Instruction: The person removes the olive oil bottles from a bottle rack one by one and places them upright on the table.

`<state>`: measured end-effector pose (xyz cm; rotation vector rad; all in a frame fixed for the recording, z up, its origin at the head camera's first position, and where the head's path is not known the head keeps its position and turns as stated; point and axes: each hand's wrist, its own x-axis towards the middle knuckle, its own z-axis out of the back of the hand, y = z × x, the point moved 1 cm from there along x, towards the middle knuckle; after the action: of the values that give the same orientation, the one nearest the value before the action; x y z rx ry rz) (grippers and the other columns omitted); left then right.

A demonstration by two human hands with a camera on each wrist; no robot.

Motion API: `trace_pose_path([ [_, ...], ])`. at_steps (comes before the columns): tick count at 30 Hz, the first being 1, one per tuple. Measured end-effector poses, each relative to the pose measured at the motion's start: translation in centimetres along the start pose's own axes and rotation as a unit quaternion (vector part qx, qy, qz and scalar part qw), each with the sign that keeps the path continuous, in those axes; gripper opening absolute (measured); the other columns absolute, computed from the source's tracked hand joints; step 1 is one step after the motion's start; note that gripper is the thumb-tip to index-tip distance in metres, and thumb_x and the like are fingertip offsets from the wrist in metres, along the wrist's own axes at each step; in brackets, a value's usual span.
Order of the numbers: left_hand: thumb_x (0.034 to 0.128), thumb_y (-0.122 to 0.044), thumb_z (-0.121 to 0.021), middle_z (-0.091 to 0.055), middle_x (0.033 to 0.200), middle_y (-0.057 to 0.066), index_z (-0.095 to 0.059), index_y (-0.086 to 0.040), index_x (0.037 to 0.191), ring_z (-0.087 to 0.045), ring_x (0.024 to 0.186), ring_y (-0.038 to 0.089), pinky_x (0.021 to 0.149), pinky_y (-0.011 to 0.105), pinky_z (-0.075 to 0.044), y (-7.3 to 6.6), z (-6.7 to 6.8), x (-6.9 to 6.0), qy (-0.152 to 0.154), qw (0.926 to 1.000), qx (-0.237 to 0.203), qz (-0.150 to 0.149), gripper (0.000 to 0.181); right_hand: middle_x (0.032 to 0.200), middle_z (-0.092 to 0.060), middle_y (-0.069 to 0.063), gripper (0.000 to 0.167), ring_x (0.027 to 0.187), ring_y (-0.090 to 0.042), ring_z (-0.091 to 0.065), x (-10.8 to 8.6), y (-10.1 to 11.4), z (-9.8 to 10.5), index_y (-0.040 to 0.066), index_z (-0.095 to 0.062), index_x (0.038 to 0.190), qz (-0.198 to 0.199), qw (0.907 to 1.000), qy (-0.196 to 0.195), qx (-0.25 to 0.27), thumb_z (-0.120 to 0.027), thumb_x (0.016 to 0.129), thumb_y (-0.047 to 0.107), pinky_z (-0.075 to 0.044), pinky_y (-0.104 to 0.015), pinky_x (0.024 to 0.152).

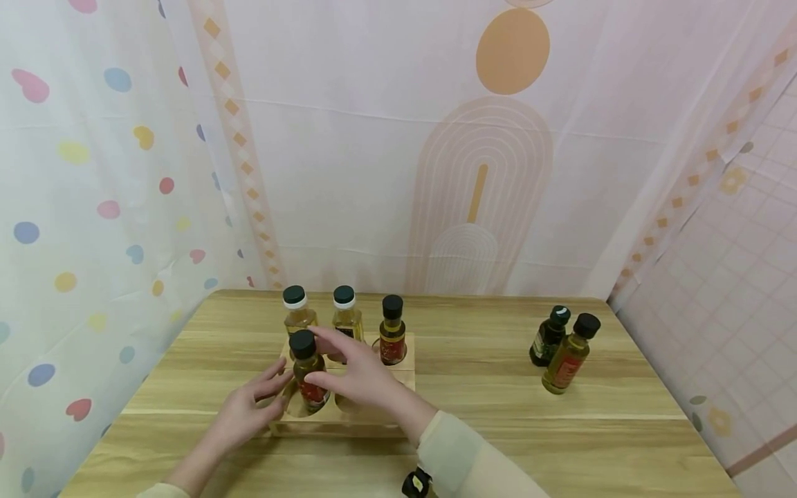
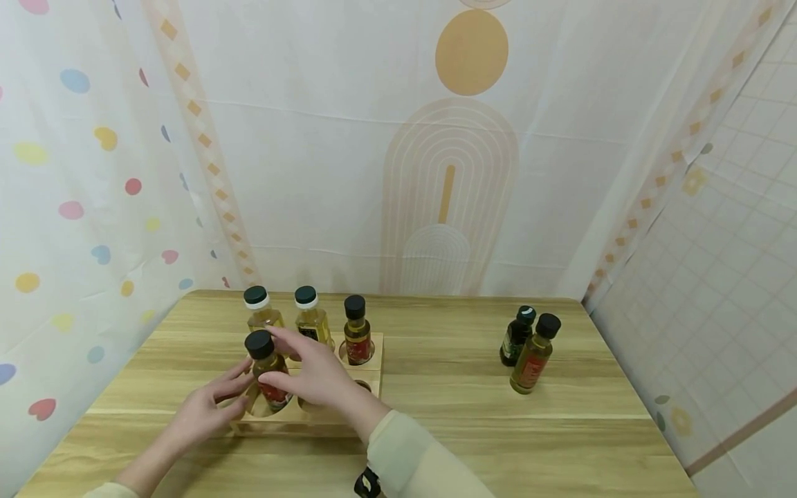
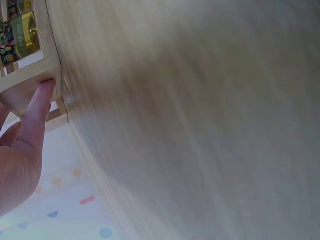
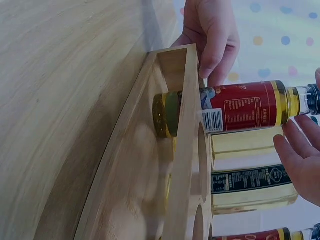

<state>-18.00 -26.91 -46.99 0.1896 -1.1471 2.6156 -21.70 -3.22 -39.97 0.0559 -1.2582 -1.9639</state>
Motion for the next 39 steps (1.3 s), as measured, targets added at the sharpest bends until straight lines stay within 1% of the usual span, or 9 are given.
trace_pose_path([
  [7,0.0911,-0.011,-0.070,-0.044,0.150,0.017,-0.062,0.001,0.131,-0.047,0.129,0.041,0.091,0.029,-0.047,0.1,0.0,-0.1,-0.002,1.0000,0.003,-0.005,0.042,0.129,-0.064,0.000,0.061,0.116,-0.005,-0.059,0.6,0.2,-0.4,0.017,-0.044,0.149,-0.022,0.9994,-0.012,0.022,-0.071,0.094,0.022,-0.045,-0.024,0.099],
  [11,0.0918,-0.011,-0.069,-0.044,0.150,0.018,-0.062,0.001,0.132,-0.048,0.128,0.041,0.090,0.030,-0.049,0.0,0.1,-0.1,0.002,1.0000,-0.004,-0.005,0.042,0.123,-0.067,0.003,0.057,0.111,-0.005,-0.061,0.8,0.4,-0.5,0.021,-0.049,0.146,-0.042,0.9984,-0.027,0.025,-0.071,0.093,0.024,-0.047,-0.026,0.097],
  [15,0.0913,-0.010,-0.069,-0.044,0.150,0.017,-0.062,0.002,0.131,-0.048,0.128,0.040,0.090,0.030,-0.048,-0.1,0.1,-0.1,0.000,1.0000,-0.004,-0.003,0.042,0.116,-0.069,0.006,0.053,0.104,-0.003,-0.063,1.2,0.6,-0.7,0.025,-0.053,0.142,-0.058,0.9972,-0.041,0.021,-0.072,0.093,0.026,-0.049,-0.024,0.093],
  [18,0.0904,-0.009,-0.070,-0.045,0.149,0.016,-0.062,0.003,0.130,-0.048,0.128,0.039,0.091,0.027,-0.047,-0.2,0.0,-0.1,-0.004,1.0000,0.000,-0.003,0.042,0.113,-0.069,0.007,0.051,0.100,-0.001,-0.063,1.4,0.9,-0.8,0.024,-0.056,0.140,-0.061,0.9968,-0.046,0.022,-0.072,0.092,0.026,-0.050,-0.023,0.090],
  [22,0.0897,-0.009,-0.070,-0.046,0.149,0.015,-0.063,0.004,0.128,-0.049,0.128,0.038,0.091,0.025,-0.046,-0.2,0.0,-0.1,-0.008,1.0000,0.003,-0.003,0.042,0.114,-0.069,0.007,0.047,0.097,0.000,-0.064,1.6,1.1,-0.9,0.022,-0.059,0.136,-0.055,0.9968,-0.052,0.025,-0.073,0.091,0.024,-0.051,-0.022,0.087],
  [30,0.0907,-0.011,-0.069,-0.045,0.149,0.016,-0.062,0.003,0.130,-0.049,0.128,0.038,0.091,0.024,-0.046,-0.2,0.0,-0.1,-0.003,1.0000,-0.007,0.002,0.042,0.114,-0.068,0.007,0.042,0.093,0.001,-0.063,1.4,1.0,-1.0,0.021,-0.062,0.132,-0.052,0.9957,-0.065,0.039,-0.074,0.091,0.022,-0.052,-0.021,0.083],
  [33,0.0914,-0.011,-0.069,-0.044,0.150,0.017,-0.062,0.002,0.131,-0.048,0.129,0.039,0.092,0.028,-0.047,-0.1,0.0,-0.1,0.000,1.0000,-0.005,0.004,0.042,0.114,-0.068,0.007,0.042,0.094,0.001,-0.064,1.2,0.9,-1.1,0.020,-0.062,0.131,-0.044,0.9958,-0.068,0.043,-0.073,0.091,0.021,-0.053,-0.022,0.083],
  [37,0.0920,-0.011,-0.068,-0.043,0.150,0.018,-0.061,0.002,0.132,-0.047,0.129,0.041,0.093,0.042,-0.049,-0.1,0.0,-0.1,0.003,1.0000,-0.006,0.005,0.042,0.114,-0.068,0.006,0.041,0.095,0.000,-0.064,1.0,0.9,-1.1,0.017,-0.062,0.130,-0.032,0.9959,-0.071,0.045,-0.073,0.091,0.019,-0.054,-0.023,0.084],
  [39,0.0922,-0.011,-0.068,-0.043,0.150,0.019,-0.061,0.002,0.132,-0.047,0.129,0.042,0.093,0.046,-0.049,-0.1,0.0,-0.1,0.004,1.0000,-0.007,0.003,0.042,0.114,-0.069,0.005,0.041,0.095,0.000,-0.064,0.9,0.9,-1.1,0.016,-0.062,0.130,-0.031,0.9956,-0.073,0.049,-0.073,0.091,0.019,-0.053,-0.021,0.083],
])
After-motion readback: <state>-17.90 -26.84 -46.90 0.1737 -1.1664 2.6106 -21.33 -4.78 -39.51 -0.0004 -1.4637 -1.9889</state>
